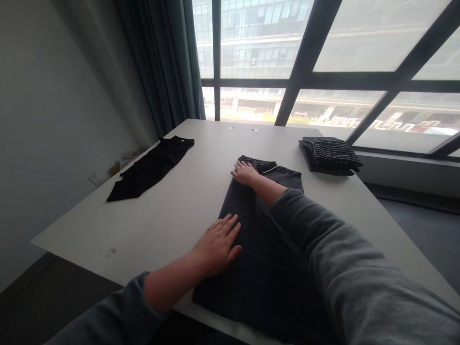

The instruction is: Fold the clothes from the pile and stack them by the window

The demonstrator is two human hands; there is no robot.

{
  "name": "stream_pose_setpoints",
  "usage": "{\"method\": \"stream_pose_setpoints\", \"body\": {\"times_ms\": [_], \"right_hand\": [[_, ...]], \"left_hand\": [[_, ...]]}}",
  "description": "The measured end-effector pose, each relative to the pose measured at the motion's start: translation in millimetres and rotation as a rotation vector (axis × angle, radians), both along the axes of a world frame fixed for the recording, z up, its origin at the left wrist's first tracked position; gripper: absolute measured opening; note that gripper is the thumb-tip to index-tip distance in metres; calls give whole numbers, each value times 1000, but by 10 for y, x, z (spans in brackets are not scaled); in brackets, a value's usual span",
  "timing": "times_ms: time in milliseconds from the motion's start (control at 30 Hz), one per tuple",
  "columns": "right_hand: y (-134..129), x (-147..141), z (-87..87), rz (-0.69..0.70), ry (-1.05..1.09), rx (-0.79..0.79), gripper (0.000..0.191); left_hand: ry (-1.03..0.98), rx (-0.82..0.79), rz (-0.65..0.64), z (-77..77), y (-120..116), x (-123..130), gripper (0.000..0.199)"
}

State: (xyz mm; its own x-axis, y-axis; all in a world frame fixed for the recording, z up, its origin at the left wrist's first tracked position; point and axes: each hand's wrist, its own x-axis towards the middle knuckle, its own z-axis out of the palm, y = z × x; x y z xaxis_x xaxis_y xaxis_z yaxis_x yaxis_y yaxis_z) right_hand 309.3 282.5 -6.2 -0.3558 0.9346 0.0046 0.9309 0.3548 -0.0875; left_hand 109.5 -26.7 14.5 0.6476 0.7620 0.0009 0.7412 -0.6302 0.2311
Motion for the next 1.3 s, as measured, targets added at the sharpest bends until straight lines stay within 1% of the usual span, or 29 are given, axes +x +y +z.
{"method": "stream_pose_setpoints", "body": {"times_ms": [67, 167, 333, 533, 600, 700, 767, 867, 1000, 1100, 1133, 1200, 1300], "right_hand": [[-65, -14, -25, 37, -38, -36, 78], [-5, -3, -52, 24, -55, -80, 78], [364, 74, -67, -55, 9, -107, 75], [769, 166, -143, -104, 72, -120, 76], [860, 193, -167, -118, 91, -110, 76], [969, 236, -190, -124, 103, -91, 73], [1024, 270, -198, -106, 113, -80, 70], [1061, 317, -185, -62, 122, -79, 67], [967, 390, -80, 12, 127, -90, 66], [761, 569, 65, 28, 182, -8, 68], [664, 679, 116, 28, 195, 24, 68], [422, 986, 204, 18, 200, 64, 69], [-73, 1617, 253, -64, 193, 66, 67]], "left_hand": [[23, -14, -20, -56, 81, 20, 67], [52, -48, -49, -145, 53, 3, 73], [16, -55, -65, -200, -79, -59, 76], [-50, -25, -56, -276, -92, -68, 77], [-56, -32, -58, -280, -102, -68, 78], [-65, -55, -65, -240, -128, -78, 80], [-65, -80, -78, -194, -142, -99, 81], [-70, -112, -130, -130, -146, -165, 77], [-91, -119, -195, -94, -133, -274, 72], [-83, -111, -218, -87, -134, -335, 73], [-77, -108, -232, -82, -142, -354, 74], [-69, -97, -272, -67, -170, -394, 75], [-66, -68, -322, -34, -230, -482, 74]]}}
